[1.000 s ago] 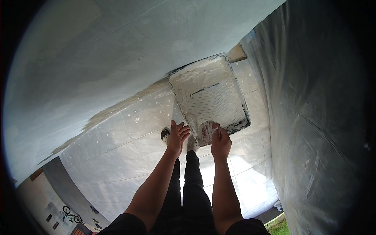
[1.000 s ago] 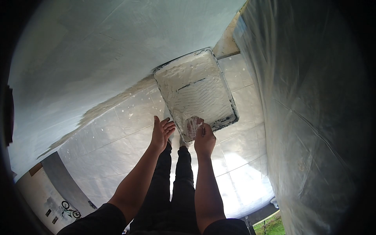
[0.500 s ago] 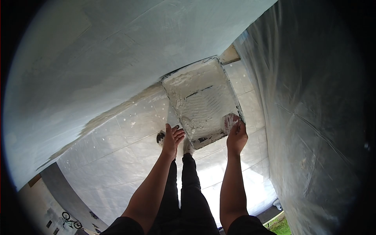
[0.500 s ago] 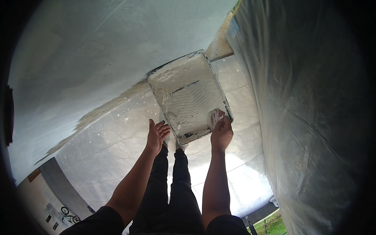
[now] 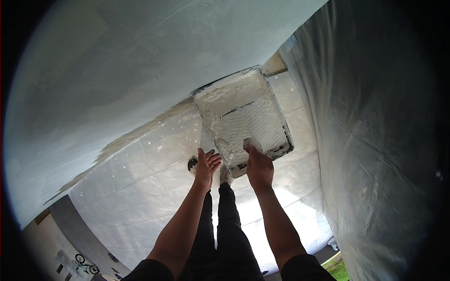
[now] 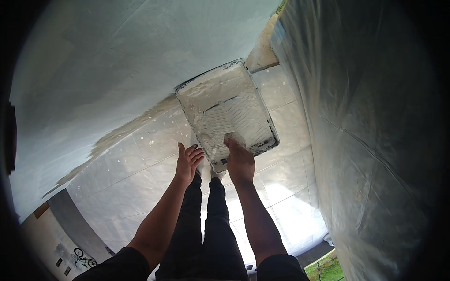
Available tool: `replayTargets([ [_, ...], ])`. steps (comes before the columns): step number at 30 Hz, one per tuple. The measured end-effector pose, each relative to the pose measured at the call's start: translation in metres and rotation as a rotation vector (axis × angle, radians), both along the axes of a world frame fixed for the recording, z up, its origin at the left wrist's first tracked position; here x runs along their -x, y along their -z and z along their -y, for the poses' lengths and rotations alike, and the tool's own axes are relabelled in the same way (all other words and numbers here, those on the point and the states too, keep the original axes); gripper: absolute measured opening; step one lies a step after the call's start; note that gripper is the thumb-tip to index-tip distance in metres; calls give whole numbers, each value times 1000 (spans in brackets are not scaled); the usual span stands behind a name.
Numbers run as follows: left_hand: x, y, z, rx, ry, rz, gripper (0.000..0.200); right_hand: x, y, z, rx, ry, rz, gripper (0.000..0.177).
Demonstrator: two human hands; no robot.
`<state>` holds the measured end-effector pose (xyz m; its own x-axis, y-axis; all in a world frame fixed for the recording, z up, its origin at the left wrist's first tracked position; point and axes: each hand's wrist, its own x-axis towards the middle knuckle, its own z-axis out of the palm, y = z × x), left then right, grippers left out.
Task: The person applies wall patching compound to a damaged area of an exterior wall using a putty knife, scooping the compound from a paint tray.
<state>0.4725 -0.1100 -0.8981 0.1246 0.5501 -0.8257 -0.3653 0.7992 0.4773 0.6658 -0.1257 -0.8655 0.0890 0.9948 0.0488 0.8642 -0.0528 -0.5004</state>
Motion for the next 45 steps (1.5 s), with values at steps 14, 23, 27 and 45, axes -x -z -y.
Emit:
replayTargets([
  [14, -1, 0, -6, -17, -26, 7, 107, -9, -2, -34, 119, -79, 147, 28],
  [23, -2, 0, -6, -37, -21, 9, 109, 18, -7, 3, 155, 144, -29, 26],
  [27, -3, -1, -7, -37, -19, 7, 109, 22, 3, -14, 166, 327, -323, 26],
  [45, -2, 5, -4, -52, -8, 20, 107, 21, -11, -5, 186, 413, -421, 25],
])
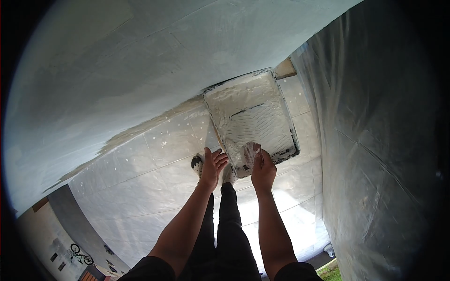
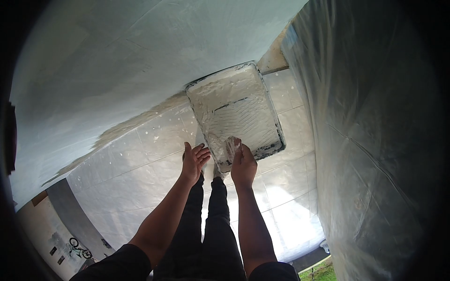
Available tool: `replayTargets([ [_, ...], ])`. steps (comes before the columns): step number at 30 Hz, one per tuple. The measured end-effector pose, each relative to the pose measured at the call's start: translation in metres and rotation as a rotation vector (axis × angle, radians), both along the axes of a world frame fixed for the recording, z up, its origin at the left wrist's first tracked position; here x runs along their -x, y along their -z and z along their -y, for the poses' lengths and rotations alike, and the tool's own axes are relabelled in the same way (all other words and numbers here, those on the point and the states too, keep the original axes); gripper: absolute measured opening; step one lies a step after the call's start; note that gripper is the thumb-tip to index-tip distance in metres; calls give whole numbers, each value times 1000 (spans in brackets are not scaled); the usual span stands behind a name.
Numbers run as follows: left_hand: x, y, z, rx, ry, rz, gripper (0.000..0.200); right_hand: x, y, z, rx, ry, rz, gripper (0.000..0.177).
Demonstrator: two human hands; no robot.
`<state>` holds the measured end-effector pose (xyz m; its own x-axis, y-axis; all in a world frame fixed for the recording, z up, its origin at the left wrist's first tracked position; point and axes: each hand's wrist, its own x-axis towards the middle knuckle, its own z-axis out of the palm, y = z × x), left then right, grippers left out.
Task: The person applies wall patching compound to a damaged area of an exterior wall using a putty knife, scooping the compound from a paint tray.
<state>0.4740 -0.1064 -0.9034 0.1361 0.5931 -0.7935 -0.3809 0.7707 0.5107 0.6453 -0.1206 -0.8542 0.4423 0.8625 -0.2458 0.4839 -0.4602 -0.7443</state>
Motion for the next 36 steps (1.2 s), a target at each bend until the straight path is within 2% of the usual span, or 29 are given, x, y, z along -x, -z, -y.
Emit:
replayTargets([
  [2, 0, 1, 2, -1, -6, -4, 107, 0, -2, -1, 64, 36, -64, 25],
  [5, -1, 2, 3, 2, -24, 0, 107, 5, -3, -9, -76, 2, -7, 25],
  [7, -1, 1, 4, 4, -21, -1, 108, 12, 5, -11, -15, -69, -70, 25],
  [10, -1, 0, 3, 7, -23, -1, 110, 24, 19, -12, -38, -168, -30, 24],
  [12, -2, -1, 2, 7, -26, 1, 110, 22, 17, -16, -25, -152, -25, 25],
  [14, -1, -1, 2, 18, -25, 13, 109, 19, 0, -21, 25, -52, -143, 26],
  [17, -1, -2, 1, 9, -20, 9, 108, 20, 22, -12, -19, -141, -41, 24],
  [19, -2, -2, 1, 9, -31, 6, 107, 18, 12, -17, -30, -185, 40, 23],
  [21, 0, -2, 0, 12, -45, -3, 106, 9, -2, -18, -5, 8, -116, 23],
  [25, 1, 0, -1, 2, -13, 10, 106, 3, 8, -6, 12, -117, -98, 24],
  [29, 1, 0, 0, -1, -8, 3, 106, 13, 25, 1, 8, -123, -90, 24],
  [36, 2, -2, -1, -3, -4, 9, 105, 9, 20, -9, 4, -152, -43, 22],
])
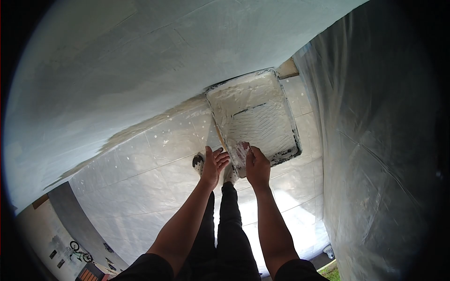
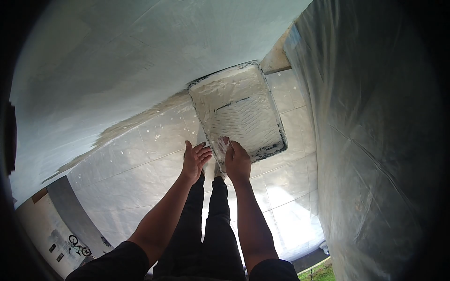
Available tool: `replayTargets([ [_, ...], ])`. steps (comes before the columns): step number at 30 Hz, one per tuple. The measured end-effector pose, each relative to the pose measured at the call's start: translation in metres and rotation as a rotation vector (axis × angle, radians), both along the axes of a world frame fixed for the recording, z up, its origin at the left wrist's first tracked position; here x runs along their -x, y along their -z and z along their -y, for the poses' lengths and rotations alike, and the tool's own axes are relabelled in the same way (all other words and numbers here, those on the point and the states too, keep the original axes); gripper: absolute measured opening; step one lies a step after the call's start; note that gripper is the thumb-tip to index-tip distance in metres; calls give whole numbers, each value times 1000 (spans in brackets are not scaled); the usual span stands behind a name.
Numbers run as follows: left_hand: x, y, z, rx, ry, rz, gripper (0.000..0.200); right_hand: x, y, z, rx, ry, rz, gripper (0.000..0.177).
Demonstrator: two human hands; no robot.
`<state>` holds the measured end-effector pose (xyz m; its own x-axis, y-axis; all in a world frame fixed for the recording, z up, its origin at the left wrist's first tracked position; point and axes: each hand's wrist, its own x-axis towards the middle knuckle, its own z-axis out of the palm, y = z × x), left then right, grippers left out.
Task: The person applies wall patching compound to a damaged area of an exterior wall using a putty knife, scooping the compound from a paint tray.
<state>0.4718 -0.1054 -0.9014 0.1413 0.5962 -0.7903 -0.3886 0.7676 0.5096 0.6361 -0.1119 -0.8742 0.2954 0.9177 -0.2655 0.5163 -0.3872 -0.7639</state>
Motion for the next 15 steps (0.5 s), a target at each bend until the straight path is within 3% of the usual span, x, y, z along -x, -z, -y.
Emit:
replayTargets([
  [6, -1, 3, 1, 13, -16, 5, 106, 1, 8, 11, -47, -57, 65, 21],
  [15, -4, 0, 2, 4, -16, -8, 108, -6, 1, 6, -1, -10, -61, 19],
])
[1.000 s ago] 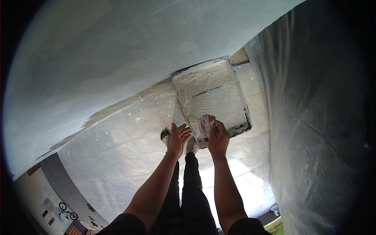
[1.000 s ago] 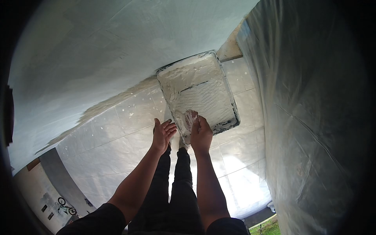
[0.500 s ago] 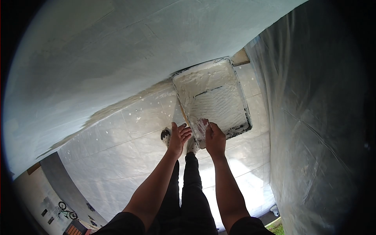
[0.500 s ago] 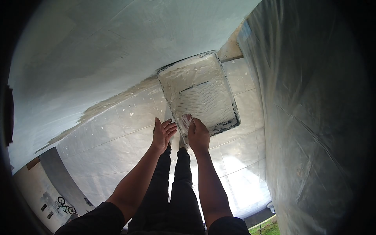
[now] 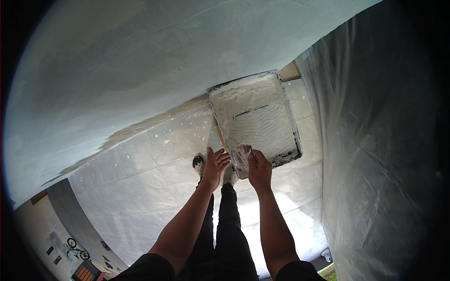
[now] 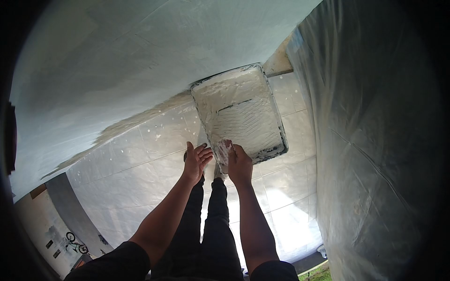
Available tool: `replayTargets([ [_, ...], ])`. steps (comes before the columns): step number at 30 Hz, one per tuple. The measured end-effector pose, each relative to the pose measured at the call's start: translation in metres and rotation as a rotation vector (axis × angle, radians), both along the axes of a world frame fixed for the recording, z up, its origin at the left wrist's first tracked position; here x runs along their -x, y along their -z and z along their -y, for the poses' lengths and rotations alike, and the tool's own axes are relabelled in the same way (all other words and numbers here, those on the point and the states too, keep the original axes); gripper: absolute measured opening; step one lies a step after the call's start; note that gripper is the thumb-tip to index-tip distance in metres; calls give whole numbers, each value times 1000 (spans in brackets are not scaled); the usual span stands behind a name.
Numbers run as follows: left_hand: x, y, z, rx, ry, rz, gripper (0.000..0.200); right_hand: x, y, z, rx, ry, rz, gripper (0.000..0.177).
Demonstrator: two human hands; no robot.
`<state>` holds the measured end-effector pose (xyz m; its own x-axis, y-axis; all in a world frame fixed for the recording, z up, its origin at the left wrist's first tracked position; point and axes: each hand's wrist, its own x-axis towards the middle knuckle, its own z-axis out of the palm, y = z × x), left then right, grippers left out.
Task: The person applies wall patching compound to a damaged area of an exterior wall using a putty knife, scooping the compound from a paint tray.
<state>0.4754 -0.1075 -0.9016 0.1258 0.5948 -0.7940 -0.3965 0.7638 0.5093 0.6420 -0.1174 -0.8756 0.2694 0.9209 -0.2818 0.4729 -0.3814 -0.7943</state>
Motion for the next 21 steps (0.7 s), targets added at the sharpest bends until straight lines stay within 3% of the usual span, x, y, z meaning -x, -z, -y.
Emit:
replayTargets([
  [5, 2, 3, 1, 8, -12, 21, 109, -21, 6, -7, 226, 85, -183, 19],
  [6, 2, 4, 1, 4, -10, 22, 109, -25, 14, -8, 193, 166, -366, 18],
  [7, 3, 4, 1, 15, -17, 24, 110, -29, 19, -6, 189, 166, -366, 18],
  [9, 3, 3, 3, 19, -21, 27, 110, -36, 19, -5, 266, 411, -762, 16],
  [14, 2, -26, 7, -59, -1, -135, 104, -49, -29, 6, 275, 482, -1140, 20],
  [19, 16, -113, -1, -269, -31, -122, 96, -39, -138, 12, 153, 406, -1348, 40],
  [21, 28, -150, 0, -357, -37, -94, 97, -37, -171, 18, 93, 410, -1446, 35],
])
